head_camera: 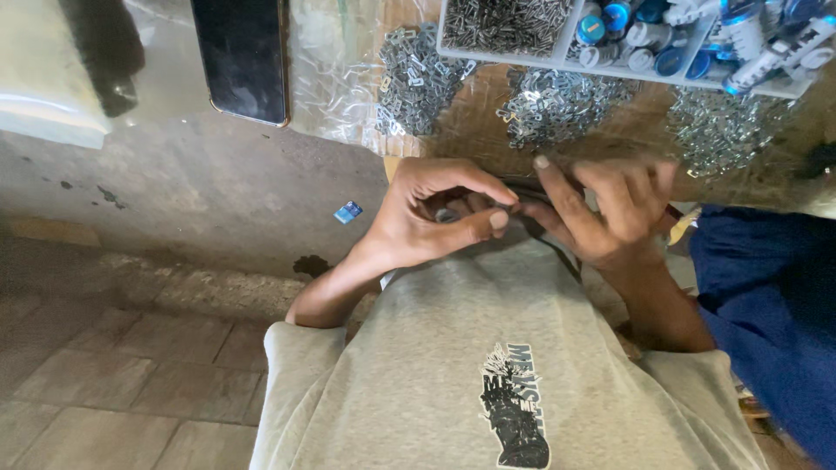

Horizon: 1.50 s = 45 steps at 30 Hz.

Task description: The person sits at a workbench and assembles small blue and gray plastic components by hand, fitting pieces together one at a time and placing finished assemblies on the bench among piles of similar parts. The person repeatedly picks parts from the bench and presses them together with both hands.

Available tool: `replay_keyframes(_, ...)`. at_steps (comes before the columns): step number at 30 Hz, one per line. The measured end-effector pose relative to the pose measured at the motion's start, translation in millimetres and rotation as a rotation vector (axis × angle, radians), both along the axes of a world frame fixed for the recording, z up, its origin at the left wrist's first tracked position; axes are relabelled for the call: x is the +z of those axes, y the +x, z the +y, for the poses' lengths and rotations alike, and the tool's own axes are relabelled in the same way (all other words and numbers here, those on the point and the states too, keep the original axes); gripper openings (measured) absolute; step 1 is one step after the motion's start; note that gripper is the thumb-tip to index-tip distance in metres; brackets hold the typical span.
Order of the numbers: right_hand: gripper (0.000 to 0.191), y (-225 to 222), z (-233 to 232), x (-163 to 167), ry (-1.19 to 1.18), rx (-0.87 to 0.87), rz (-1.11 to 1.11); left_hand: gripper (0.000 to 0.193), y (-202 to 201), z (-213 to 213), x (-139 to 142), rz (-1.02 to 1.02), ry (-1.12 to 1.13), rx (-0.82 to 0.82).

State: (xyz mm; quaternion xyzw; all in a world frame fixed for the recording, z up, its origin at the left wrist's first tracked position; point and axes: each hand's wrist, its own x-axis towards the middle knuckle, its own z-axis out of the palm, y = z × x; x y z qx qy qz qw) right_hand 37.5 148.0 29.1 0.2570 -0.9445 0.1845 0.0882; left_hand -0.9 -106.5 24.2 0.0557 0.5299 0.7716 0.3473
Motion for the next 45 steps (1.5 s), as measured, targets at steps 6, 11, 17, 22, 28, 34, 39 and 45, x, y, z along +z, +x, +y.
replay_keyframes(6, 0.025, 5.4, 4.1, -8.6, 0.009, 0.086, 0.074, 0.023, 5.6, -2.8, -3.7, -0.148, 0.108, 0.086)
replay_keyframes(11, 0.028, -4.5, -0.4, -2.4, -0.467, 0.079, -0.004, 0.025, 9.8, 2.3, -5.3, -0.194, 0.136, 0.069)
replay_keyframes(17, 0.023, -26.6, -10.7, 3.4, -0.757, 0.238, -0.13, 0.025, 9.4, 7.1, -5.1, -0.175, 0.185, 0.029)
replay_keyframes(22, 0.023, -20.7, -17.6, 0.5, -0.555, 0.267, 0.111, 0.024, 8.2, 12.1, -6.0, -0.116, 0.132, 0.053)
replay_keyframes(28, 0.021, -18.7, 3.0, 11.3, -0.339, 0.288, -0.216, 0.023, 0.9, 2.2, -2.4, -0.017, -0.047, -0.186)
replay_keyframes(34, 0.047, -7.1, -3.4, -1.6, -0.031, 0.001, 0.0, 0.02, -4.2, -6.2, 0.0, 0.027, 0.015, -0.026)
replay_keyframes(39, 0.019, 3.3, -3.6, -9.7, 0.071, -0.005, 0.088, 0.023, -3.8, -8.1, -0.4, -0.067, 0.061, -0.008)
replay_keyframes(45, 0.01, -0.9, 2.6, -9.8, -0.269, 0.114, 0.002, 0.025, 2.3, -3.3, -2.9, -0.067, 0.056, 0.007)
